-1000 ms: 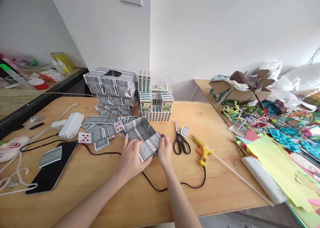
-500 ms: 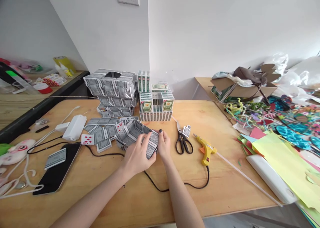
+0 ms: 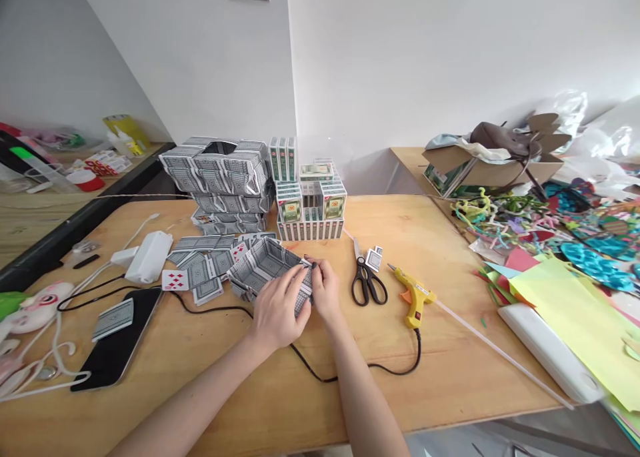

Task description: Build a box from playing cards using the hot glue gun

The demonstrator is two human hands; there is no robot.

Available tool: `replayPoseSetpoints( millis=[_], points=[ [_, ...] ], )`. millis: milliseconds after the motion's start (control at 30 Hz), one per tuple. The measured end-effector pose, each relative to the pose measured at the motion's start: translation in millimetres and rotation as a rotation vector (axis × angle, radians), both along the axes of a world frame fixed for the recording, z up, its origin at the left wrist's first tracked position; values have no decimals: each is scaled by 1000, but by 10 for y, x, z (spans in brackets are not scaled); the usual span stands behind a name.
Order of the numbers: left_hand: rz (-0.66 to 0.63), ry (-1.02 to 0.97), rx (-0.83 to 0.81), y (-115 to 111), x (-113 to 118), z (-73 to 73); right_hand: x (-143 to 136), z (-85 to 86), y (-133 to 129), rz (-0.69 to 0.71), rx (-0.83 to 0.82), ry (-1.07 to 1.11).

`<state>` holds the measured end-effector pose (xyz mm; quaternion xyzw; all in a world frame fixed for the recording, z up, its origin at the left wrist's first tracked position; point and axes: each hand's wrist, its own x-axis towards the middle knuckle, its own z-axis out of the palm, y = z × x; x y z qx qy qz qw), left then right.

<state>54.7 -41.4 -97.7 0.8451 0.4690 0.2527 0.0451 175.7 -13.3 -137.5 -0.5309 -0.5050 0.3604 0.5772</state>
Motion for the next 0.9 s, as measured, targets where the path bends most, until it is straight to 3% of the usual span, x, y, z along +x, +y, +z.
replayPoseSetpoints(
  millis=[267, 433, 600, 700, 800, 900],
  points=[
    [-14, 86, -19, -8, 37, 30, 23, 9, -20, 32, -2, -21],
    [-52, 56, -130, 20, -81, 165, 7, -5, -17, -65, -9, 155],
    [-326, 258, -227, 265, -329, 443, 173, -7, -85, -191, -39, 138],
    [-496, 389, -252, 518, -317, 560, 260, 1, -235, -229, -92, 59],
    [-665, 471, -333, 713, -216, 572, 254, -6, -422, -155, -119, 7],
    [-723, 425, -362, 777, -152, 499, 202, -39, -533, -64, -85, 15]
  ],
)
